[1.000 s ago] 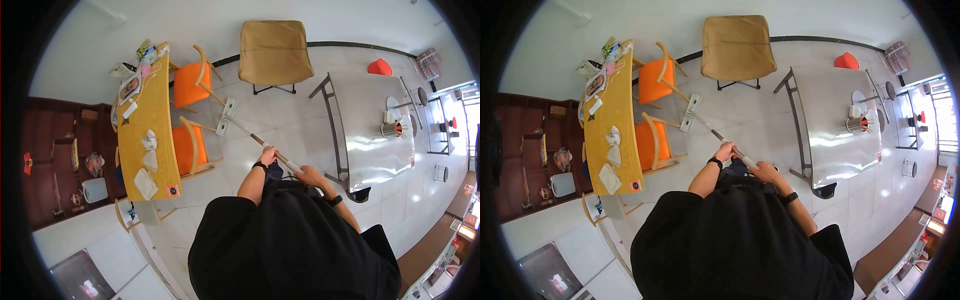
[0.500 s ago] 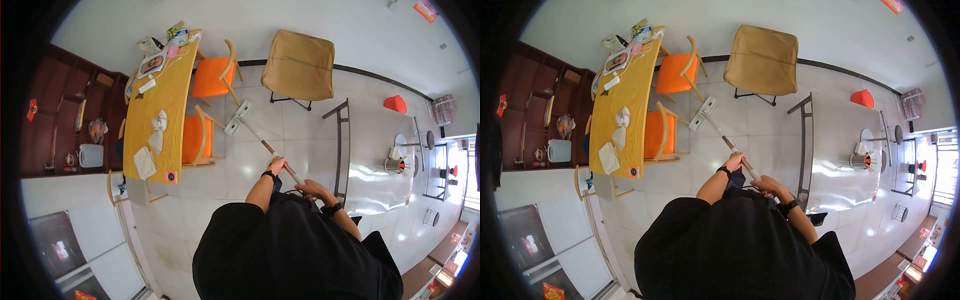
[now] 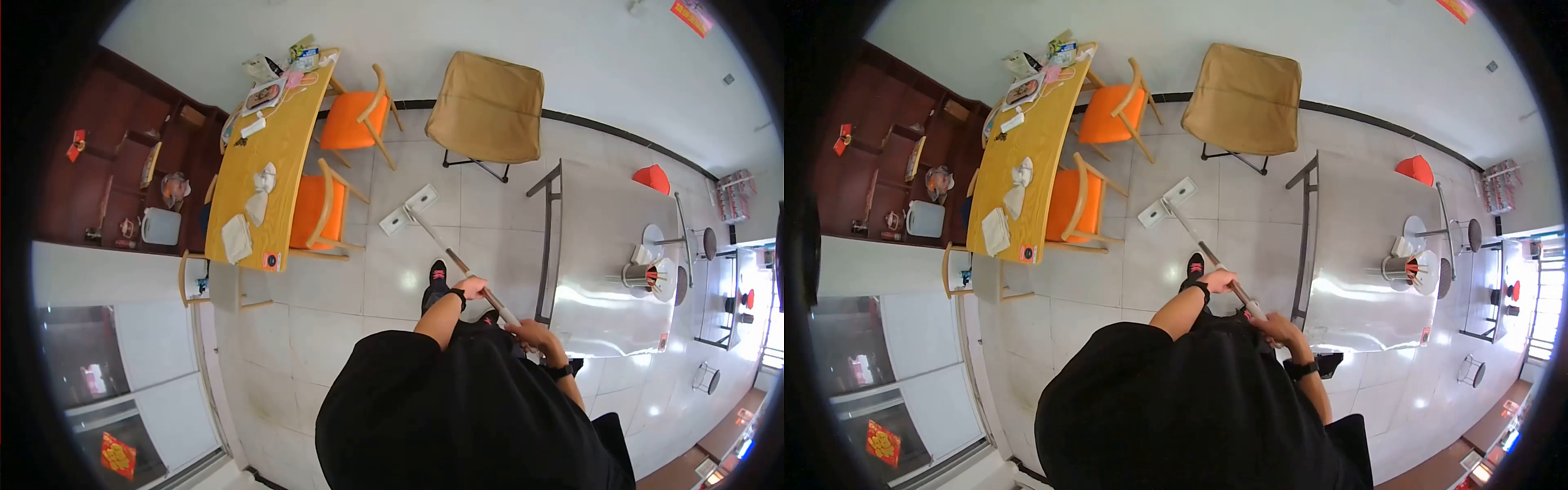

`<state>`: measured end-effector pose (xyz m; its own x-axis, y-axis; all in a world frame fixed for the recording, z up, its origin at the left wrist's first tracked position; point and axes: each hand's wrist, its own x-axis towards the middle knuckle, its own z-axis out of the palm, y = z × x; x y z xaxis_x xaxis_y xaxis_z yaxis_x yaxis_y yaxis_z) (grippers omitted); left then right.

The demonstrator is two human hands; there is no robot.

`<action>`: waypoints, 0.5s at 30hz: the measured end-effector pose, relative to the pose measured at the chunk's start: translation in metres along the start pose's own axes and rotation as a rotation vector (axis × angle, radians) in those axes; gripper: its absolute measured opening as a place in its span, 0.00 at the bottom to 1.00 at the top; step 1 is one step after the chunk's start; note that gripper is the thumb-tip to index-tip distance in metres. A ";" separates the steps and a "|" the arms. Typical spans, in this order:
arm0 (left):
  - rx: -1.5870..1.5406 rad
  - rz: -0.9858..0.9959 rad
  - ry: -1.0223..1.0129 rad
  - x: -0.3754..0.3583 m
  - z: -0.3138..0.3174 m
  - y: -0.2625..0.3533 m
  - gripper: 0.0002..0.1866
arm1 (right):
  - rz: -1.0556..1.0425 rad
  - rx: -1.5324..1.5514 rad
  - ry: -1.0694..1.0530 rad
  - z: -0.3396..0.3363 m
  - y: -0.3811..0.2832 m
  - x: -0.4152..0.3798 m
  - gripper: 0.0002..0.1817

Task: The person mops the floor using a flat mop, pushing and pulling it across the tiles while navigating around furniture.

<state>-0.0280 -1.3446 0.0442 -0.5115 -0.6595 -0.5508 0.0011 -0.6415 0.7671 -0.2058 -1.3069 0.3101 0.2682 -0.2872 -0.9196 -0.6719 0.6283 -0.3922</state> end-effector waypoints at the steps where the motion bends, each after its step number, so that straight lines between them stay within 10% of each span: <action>1: 0.528 0.347 -0.197 0.013 0.008 -0.024 0.05 | 0.016 -0.006 0.028 -0.004 0.018 -0.014 0.21; 4: 0.546 0.282 -0.322 0.055 0.055 -0.091 0.04 | 0.039 -0.025 0.055 -0.016 0.063 -0.048 0.22; 8: 0.884 0.239 -0.506 -0.002 0.126 -0.012 0.03 | 0.089 -0.017 0.110 -0.022 0.103 -0.092 0.23; 11: -0.282 -0.537 -0.044 0.026 0.169 -0.053 0.06 | 0.062 -0.025 0.161 -0.023 0.120 -0.111 0.23; 15: -0.233 -0.569 -0.019 0.025 0.179 -0.058 0.05 | -0.034 -0.015 0.263 -0.017 0.147 -0.105 0.23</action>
<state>-0.1947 -1.2542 0.0447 -0.5020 -0.1829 -0.8453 -0.0901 -0.9610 0.2614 -0.3441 -1.1969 0.3496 0.1037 -0.4870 -0.8673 -0.6759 0.6052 -0.4206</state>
